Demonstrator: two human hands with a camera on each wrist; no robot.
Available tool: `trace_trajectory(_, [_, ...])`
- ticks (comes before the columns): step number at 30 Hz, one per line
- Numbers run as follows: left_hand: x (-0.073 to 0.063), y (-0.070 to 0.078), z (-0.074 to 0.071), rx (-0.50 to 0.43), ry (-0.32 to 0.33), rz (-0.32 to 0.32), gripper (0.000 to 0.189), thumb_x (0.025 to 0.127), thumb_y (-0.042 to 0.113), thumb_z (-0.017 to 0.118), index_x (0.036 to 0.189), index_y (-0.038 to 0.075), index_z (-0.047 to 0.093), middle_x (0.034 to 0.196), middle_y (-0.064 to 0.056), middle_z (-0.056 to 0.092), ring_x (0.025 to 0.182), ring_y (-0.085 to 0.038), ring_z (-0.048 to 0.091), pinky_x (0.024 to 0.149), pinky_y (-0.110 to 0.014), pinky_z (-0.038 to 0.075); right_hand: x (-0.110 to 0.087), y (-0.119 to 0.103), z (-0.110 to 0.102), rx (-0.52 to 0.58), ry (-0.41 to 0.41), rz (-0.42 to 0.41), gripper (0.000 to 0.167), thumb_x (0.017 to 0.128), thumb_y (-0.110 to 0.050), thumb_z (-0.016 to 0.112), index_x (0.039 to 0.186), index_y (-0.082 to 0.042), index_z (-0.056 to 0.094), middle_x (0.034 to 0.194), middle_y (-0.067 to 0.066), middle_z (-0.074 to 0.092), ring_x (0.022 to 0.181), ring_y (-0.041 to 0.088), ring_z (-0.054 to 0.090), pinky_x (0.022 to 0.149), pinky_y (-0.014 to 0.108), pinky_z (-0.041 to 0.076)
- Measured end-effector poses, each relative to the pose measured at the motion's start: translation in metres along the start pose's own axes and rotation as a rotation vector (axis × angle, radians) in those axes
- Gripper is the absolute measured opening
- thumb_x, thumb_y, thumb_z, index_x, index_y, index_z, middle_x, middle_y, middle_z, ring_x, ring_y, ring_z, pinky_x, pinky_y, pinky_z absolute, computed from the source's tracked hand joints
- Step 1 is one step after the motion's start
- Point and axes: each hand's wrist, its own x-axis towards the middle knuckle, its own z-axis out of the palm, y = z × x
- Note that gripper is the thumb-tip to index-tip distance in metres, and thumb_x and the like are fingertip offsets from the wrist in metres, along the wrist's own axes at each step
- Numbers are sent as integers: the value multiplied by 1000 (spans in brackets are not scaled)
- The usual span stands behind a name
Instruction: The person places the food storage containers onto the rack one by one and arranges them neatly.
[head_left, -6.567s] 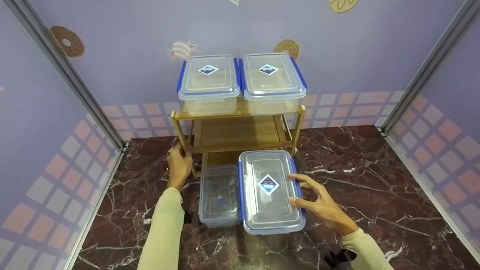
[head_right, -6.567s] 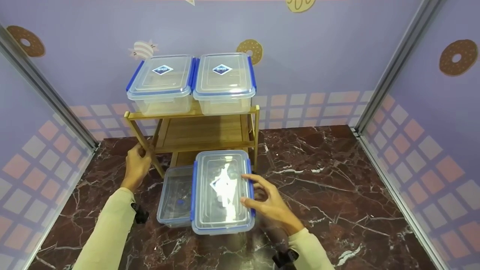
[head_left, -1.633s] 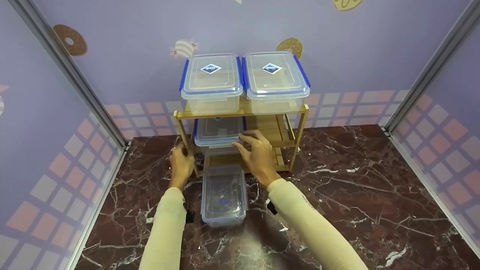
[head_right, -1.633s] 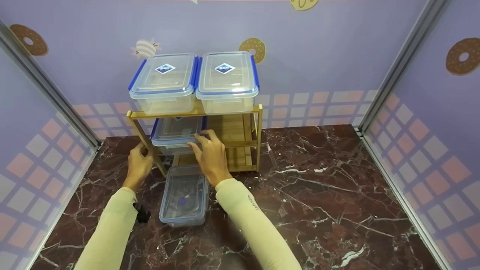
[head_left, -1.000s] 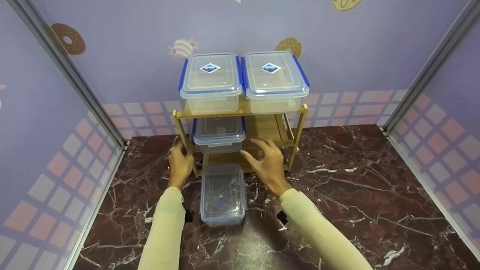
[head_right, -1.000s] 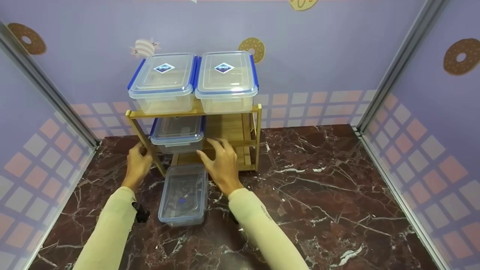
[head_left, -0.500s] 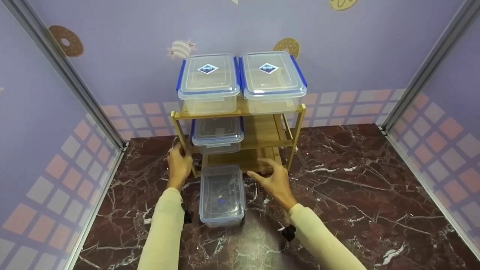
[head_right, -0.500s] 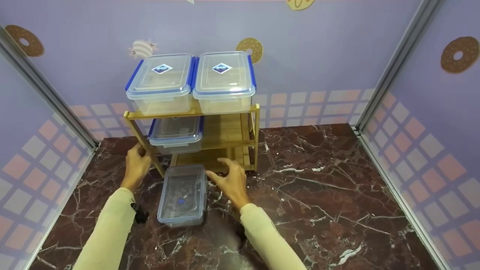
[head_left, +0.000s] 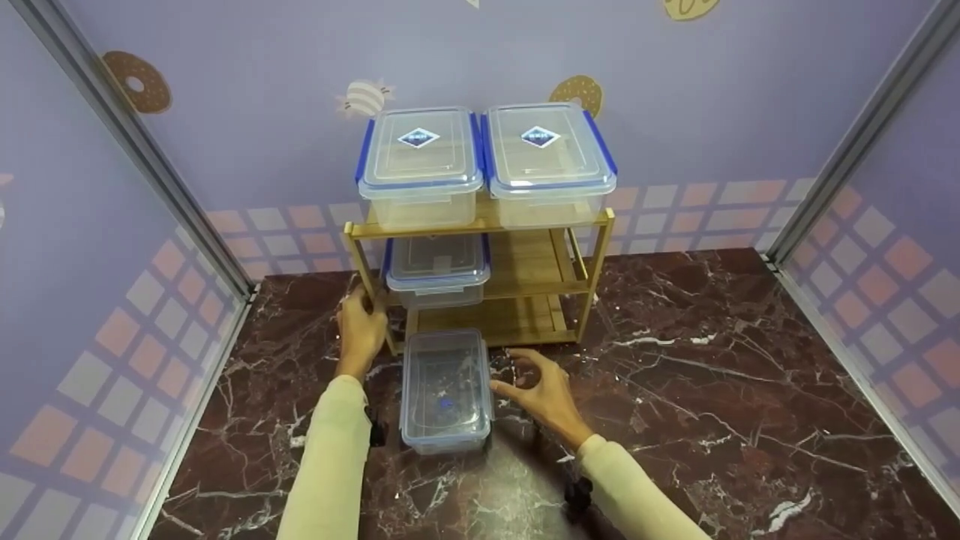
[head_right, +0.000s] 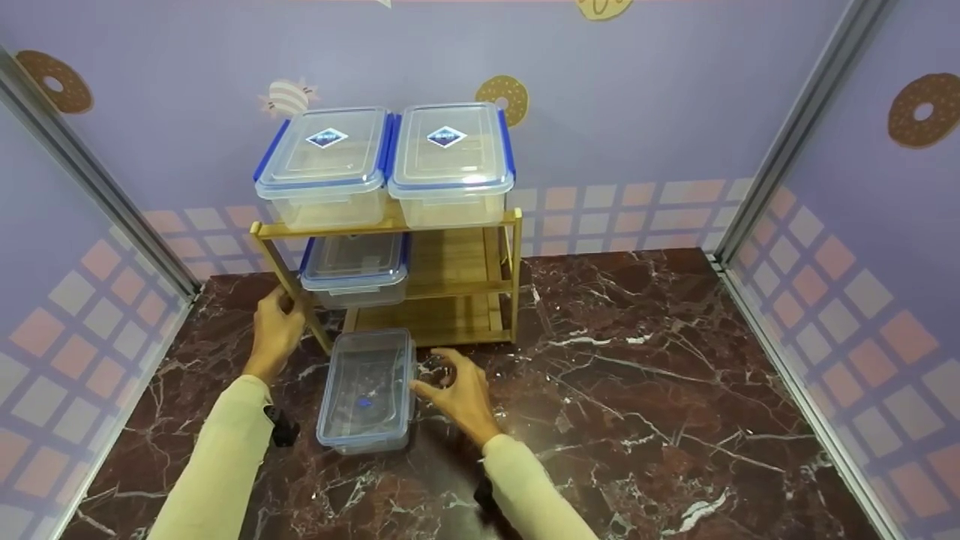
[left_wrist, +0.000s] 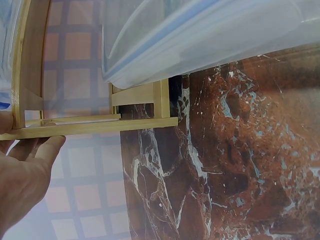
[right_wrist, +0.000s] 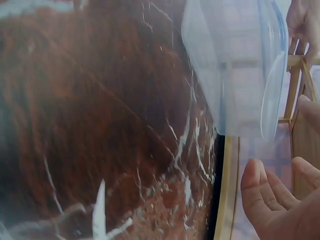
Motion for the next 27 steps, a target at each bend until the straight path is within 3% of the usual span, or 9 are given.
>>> trace_trajectory(5, [0,0,0,0,5,1,19,102,15,59,108,1,69,97,-16,73,83,-30,61,78,-44,49,-5,-1,6,101,-56,33,64,78,-25,90,132,-4,62,117,31,66,79,33,70,55,34,57])
trace_trajectory(13, [0,0,0,-3,14,8,20,102,15,60,113,2,70,99,-17,73,84,-31,63,80,-45,49,-7,-3,15,237,-141,80,65,82,-19,87,137,-3,57,114,27,66,74,35,70,63,54,58])
trace_trajectory(19, [0,1,0,-9,3,0,20,101,13,59,112,1,70,102,-17,73,85,-31,63,82,-45,50,-7,-4,21,270,-176,127,65,82,-23,87,138,-8,58,114,23,66,78,24,64,67,50,58])
trace_trajectory(27, [0,0,-1,6,9,-1,20,101,15,59,110,0,69,103,-18,72,90,-33,62,85,-48,50,-5,-4,30,272,-236,154,73,82,-27,86,145,-12,52,124,25,58,89,27,61,72,40,55])
